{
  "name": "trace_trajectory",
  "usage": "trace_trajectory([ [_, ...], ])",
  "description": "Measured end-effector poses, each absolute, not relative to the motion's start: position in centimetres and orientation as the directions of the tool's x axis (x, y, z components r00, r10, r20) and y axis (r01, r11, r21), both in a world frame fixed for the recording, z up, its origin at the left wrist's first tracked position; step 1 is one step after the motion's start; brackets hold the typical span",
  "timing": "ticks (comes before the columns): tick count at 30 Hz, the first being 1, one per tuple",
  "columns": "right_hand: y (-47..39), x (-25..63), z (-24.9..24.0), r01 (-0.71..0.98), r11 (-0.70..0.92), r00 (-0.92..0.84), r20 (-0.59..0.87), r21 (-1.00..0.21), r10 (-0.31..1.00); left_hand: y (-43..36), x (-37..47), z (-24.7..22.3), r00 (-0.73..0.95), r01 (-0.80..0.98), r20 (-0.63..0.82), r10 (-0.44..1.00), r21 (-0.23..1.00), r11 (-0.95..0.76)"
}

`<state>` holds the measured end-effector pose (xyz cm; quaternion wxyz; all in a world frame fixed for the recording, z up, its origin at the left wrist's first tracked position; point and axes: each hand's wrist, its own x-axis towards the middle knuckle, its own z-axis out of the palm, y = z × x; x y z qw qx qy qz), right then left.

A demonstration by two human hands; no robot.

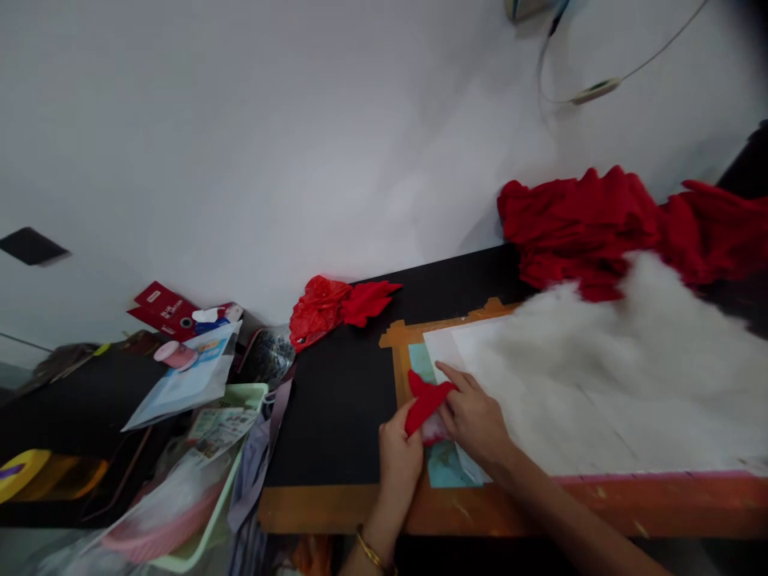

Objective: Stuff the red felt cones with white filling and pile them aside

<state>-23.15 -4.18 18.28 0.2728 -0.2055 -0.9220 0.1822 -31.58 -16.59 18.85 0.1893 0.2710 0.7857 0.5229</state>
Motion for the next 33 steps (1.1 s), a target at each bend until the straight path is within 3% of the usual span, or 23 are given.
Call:
trace_trajectory([
  [3, -3.9, -23.2, 18.0, 0.311, 0.858, -0.766, 0.426, -0.409, 0.481, -16.9, -31.6, 18.7, -0.817, 0.139, -0.043, 0.575, 0.953, 0.268],
  [8, -2.9, -22.5, 17.7, 0.208, 0.842, -0.793, 0.418, -0.499, 0.443, -17.7, -30.9, 19.5, -0.759, -0.161, -0.168, 0.629, 0.985, 0.069],
  [12, -3.5, -22.6, 18.2, 0.043, 0.857, -0.797, 0.499, -0.513, 0.339, -16.9, -31.2, 20.7, -0.668, -0.555, -0.392, 0.633, 0.829, -0.072],
  [15, -4.8, -22.9, 19.2, -0.079, 0.856, -0.803, 0.541, -0.511, 0.249, -15.2, -32.0, 20.7, -0.628, -0.728, -0.513, 0.586, 0.652, -0.21],
  [18, -5.4, -22.3, 20.2, -0.123, 0.832, -0.797, 0.553, -0.541, 0.242, -14.2, -32.9, 20.1, -0.627, -0.77, -0.574, 0.527, 0.562, -0.304],
  [24, -4.9, -20.9, 20.6, 0.011, 0.828, -0.674, 0.607, -0.561, 0.421, -14.0, -33.1, 20.1, -0.648, -0.761, -0.518, 0.558, 0.469, -0.448],
  [28, -5.9, -22.3, 19.7, 0.098, 0.791, -0.733, 0.494, -0.604, 0.468, -13.1, -31.1, 20.6, -0.697, -0.717, -0.521, 0.493, 0.521, -0.463],
  [33, -7.2, -23.9, 18.1, 0.01, 0.687, -0.69, 0.492, -0.727, 0.531, -12.7, -29.4, 20.4, -0.75, -0.659, -0.479, 0.456, 0.604, -0.448],
])
